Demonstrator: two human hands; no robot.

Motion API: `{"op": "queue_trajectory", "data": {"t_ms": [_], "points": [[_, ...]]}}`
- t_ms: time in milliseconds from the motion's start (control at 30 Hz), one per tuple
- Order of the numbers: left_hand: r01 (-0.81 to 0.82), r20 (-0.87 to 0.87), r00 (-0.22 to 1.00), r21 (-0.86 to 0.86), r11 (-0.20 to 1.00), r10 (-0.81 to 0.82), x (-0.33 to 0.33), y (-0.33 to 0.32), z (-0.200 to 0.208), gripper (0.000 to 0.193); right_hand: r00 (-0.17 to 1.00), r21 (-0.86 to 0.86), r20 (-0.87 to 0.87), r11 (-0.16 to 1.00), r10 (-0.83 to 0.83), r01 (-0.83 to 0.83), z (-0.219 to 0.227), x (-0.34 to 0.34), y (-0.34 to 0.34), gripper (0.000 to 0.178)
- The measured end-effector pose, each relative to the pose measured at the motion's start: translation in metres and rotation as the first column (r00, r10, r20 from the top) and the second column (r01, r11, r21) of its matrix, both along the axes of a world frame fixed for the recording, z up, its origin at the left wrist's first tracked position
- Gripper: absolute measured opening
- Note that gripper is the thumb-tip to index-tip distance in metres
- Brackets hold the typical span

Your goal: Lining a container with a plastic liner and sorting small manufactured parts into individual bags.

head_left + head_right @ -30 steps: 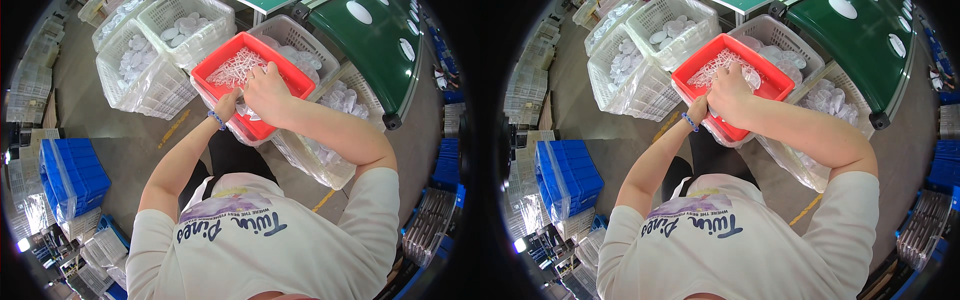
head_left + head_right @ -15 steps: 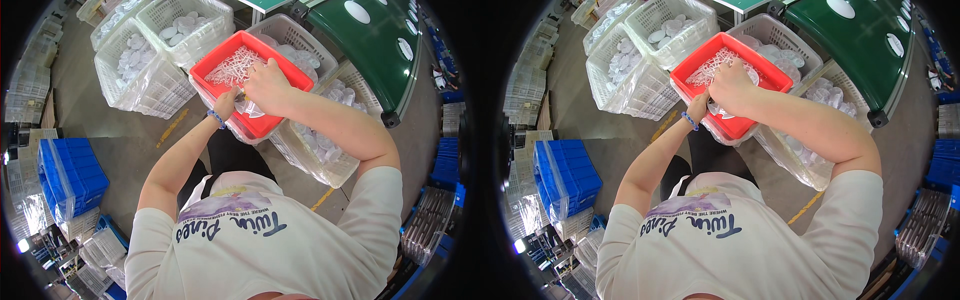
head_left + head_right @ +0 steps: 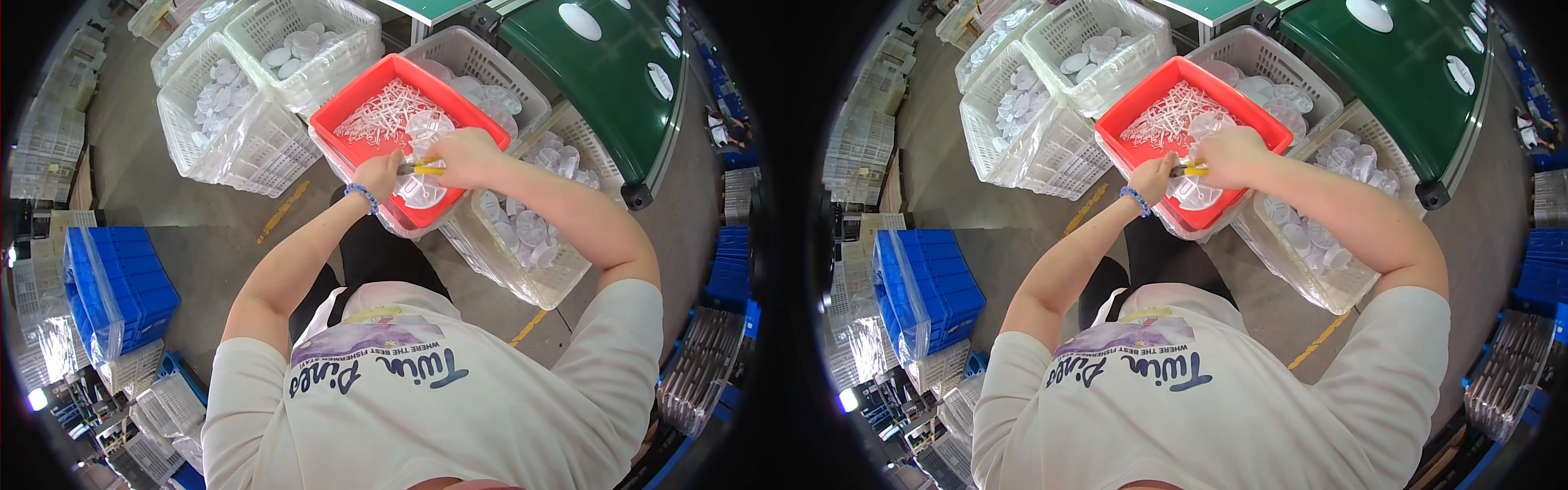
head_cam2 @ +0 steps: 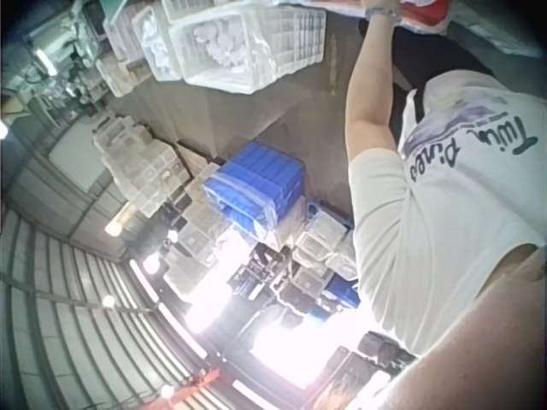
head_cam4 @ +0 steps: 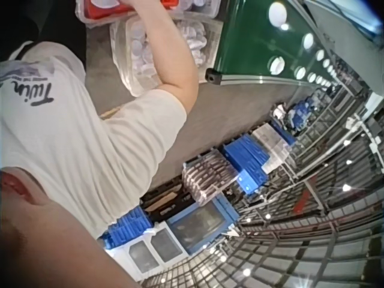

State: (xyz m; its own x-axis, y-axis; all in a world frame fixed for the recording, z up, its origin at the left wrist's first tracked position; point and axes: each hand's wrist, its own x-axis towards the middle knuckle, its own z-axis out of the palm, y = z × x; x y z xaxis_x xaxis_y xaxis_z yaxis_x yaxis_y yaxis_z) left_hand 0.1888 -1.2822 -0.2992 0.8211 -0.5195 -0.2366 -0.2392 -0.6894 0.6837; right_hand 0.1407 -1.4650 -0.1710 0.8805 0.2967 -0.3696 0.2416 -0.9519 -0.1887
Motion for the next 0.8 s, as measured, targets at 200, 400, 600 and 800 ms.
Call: {"op": "queue_trajectory", "data": {"t_ms": [200, 400, 600, 800], "points": [[0.138, 0.125, 0.985, -0.123, 0.983, -0.123, 0.01, -0.006, 0.022, 0.057, 0.97, 0.055, 0.238, 0.998, -0.038, 0.026, -0.003, -0.018, -0.017, 0.04], [0.203, 0.144, 0.969, -0.014, 0.979, -0.199, 0.011, -0.016, 0.03, 0.053, 0.959, -0.066, 0.27, 0.992, -0.082, 0.103, 0.007, -0.043, -0.006, 0.027], [0.155, 0.143, 0.979, -0.06, 0.986, -0.146, 0.02, -0.012, 0.026, 0.054, 0.803, -0.233, 0.576, 0.972, 0.152, -0.016, 0.03, -0.048, 0.002, 0.028], [-0.085, -0.058, 0.995, -0.068, 0.994, 0.081, 0.033, 0.022, 0.035, 0.069, 0.83, 0.329, 0.458, 0.928, -0.319, 0.175, 0.05, -0.046, -0.011, 0.04]]}}
